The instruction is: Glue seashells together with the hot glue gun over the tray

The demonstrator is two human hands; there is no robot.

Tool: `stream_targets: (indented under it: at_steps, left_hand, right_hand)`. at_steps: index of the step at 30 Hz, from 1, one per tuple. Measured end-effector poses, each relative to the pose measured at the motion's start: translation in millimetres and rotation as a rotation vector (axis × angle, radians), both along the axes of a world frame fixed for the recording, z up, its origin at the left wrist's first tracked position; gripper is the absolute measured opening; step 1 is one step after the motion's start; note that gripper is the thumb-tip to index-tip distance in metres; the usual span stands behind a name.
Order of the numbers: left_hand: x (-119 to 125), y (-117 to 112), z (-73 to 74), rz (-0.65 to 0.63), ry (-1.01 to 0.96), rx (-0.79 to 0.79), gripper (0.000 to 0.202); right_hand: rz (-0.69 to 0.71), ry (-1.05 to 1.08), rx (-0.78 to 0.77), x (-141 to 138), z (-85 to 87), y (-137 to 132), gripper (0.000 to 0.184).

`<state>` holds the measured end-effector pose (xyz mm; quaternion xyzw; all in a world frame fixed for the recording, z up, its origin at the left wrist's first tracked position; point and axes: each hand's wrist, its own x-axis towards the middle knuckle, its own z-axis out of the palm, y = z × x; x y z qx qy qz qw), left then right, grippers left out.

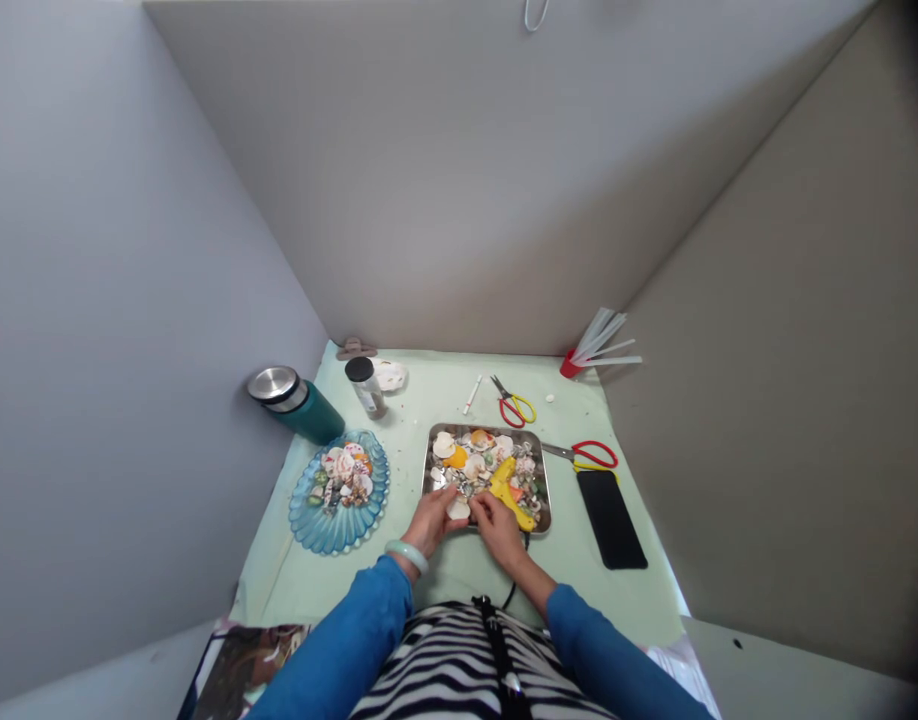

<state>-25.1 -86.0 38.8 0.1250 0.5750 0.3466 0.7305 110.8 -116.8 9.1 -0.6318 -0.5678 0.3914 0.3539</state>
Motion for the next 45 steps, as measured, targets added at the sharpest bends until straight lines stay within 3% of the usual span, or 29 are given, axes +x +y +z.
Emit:
stream_targets:
  at_steps: [12, 19, 26, 30, 45]
  left_hand:
    - [-2, -2, -5.6, -0.043, -0.031, 0.045, 0.031]
    - [-6, -9, -3.4, -0.066, -0.005, 0.106, 0.016]
    - [-2, -10, -1.7, -0.139, 0.032, 0.13, 0.024]
    - [-1, -9, -2.7, -0.185, 0.053, 0.124, 0.024]
    - [5, -9, -8.1, -0.168, 0.159, 0.142, 0.015]
  right_hand:
    - [-0.004, 0.087, -0.022, 2, 6.1, 0, 0.033]
    - [-0.021, 0.141, -0.062, 1, 7.2, 3, 0.034]
    - [-0.009, 0.166, -0.085, 3, 9.5, 2, 0.033]
    - [-0.017, 0.145, -0.09, 3, 8.4, 3, 0.034]
    - [0.012, -0.024, -0.102, 4, -0.2, 12, 0.031]
